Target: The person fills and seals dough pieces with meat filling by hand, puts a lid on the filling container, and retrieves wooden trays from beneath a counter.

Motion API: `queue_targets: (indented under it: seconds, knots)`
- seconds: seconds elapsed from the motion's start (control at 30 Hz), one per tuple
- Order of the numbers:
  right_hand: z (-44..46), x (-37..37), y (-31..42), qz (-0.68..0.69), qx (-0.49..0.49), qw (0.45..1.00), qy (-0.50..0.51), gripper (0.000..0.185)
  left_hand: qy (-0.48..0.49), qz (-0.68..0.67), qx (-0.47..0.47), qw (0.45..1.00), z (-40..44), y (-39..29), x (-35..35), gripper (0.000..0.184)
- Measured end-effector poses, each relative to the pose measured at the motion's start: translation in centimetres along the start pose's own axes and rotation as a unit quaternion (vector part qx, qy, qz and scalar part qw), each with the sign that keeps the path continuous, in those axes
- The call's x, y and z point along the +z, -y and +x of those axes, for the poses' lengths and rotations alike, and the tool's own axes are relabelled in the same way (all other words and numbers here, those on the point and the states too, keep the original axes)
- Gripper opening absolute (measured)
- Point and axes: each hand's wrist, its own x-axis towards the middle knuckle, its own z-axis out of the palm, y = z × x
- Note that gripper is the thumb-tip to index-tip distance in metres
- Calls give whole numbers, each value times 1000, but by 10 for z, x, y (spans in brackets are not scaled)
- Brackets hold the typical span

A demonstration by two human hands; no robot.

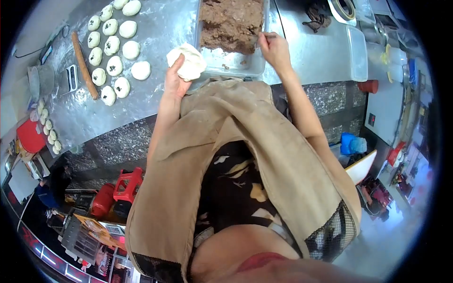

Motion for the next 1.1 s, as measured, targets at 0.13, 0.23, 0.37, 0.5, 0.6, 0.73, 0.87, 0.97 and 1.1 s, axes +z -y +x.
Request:
queue_targets:
  seconds: [0.13, 0.23, 0.37, 0.5, 0.6, 0.73, 0.87, 0.97, 1.1]
  knots:
    - [-10, 11, 70, 57, -127, 987, -74, 13, -12, -60, -6, 998, 5, 7, -7, 39]
    - [-5, 34, 87, -7, -142, 989, -40, 15, -6, -43, -27, 999, 7, 3, -4, 37]
    - [-4, 65, 87, -69, -90, 992, 64, 11, 7, -38, -27, 999, 11, 3, -11, 38]
    - [-1, 82, 90, -81, -41, 993, 79, 11, -6, -49, -25, 998, 11, 4, -8, 39]
    - [7, 91, 87, -56, 9, 996, 66, 15, 6, -55, -34, 998, 13, 3, -10, 39]
    - [4, 103, 84, 36, 24, 999, 19, 13, 12, -19, -43, 999, 13, 0, -3, 39]
    - [-6, 109, 81, 124, 69, 990, -25, 13, 3, 2, -39, 999, 11, -1, 0, 39]
    - [-5, 114, 70, 153, 100, 982, -36, 22, 6, 16, -33, 999, 11, -1, 1, 39]
    - [-5, 102, 68, 379, 236, 895, -12, 26, 3, 27, -28, 999, 8, -3, 1, 39]
